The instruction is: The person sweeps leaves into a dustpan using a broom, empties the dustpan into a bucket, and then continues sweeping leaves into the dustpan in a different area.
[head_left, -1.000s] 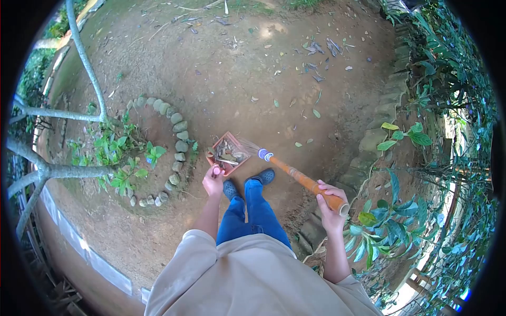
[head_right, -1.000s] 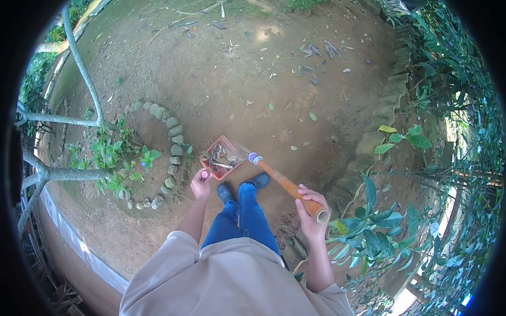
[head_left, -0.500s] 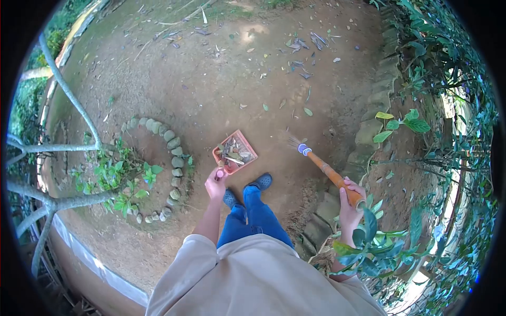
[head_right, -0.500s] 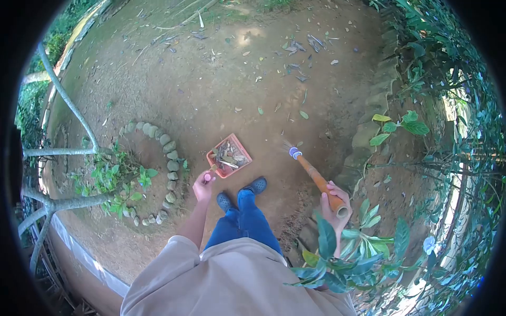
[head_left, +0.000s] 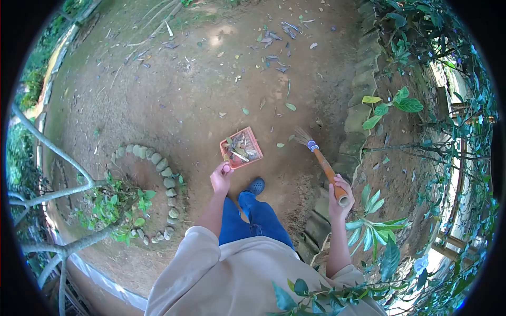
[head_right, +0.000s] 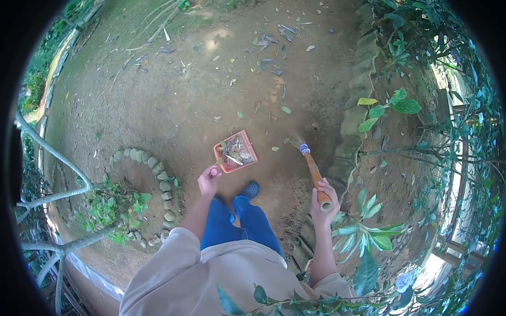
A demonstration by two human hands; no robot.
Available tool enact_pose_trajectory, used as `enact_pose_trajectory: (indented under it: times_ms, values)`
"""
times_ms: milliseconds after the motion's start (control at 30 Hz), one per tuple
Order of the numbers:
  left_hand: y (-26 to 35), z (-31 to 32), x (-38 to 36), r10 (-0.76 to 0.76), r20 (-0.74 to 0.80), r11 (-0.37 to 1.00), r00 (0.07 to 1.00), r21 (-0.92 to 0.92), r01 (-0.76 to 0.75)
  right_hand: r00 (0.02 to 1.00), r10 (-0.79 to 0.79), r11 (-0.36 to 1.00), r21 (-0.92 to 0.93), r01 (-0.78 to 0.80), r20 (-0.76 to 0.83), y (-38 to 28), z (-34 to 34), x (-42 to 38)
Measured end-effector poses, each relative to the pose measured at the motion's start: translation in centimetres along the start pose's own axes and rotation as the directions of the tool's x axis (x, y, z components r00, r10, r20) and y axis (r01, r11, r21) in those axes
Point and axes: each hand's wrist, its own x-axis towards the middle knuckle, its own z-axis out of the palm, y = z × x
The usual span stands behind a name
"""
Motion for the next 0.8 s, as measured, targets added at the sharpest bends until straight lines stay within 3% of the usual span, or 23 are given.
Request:
enact_pose_trajectory:
  times_ms: [167,400,500,700,800]
  values:
    - [0.2,1.8,2.1,0.010,0.043,0.996,0.999,0.091,-0.014,0.995,-0.034,0.997,-0.060,0.039,0.094,0.0,1.7,-0.2]
    - [0.5,1.9,4.7,-0.030,0.139,0.992,0.990,0.128,0.012,0.982,0.131,0.987,0.075,-0.142,0.134,-4.3,2.6,-1.7]
    - [1.1,1.4,5.9,-0.043,0.152,0.977,0.987,0.211,0.010,0.970,0.227,0.953,0.186,-0.240,0.089,-7.9,2.2,-2.3]
    - [-0.7,0.1,8.7,0.104,0.185,0.993,0.977,0.032,-0.112,0.967,0.255,0.931,0.276,-0.238,-0.025,-11.4,2.3,-3.3]
    - [0.4,-1.1,9.5,0.063,0.219,0.997,0.974,0.017,-0.069,0.961,0.263,0.933,0.275,-0.233,-0.079,-13.1,2.9,-3.0]
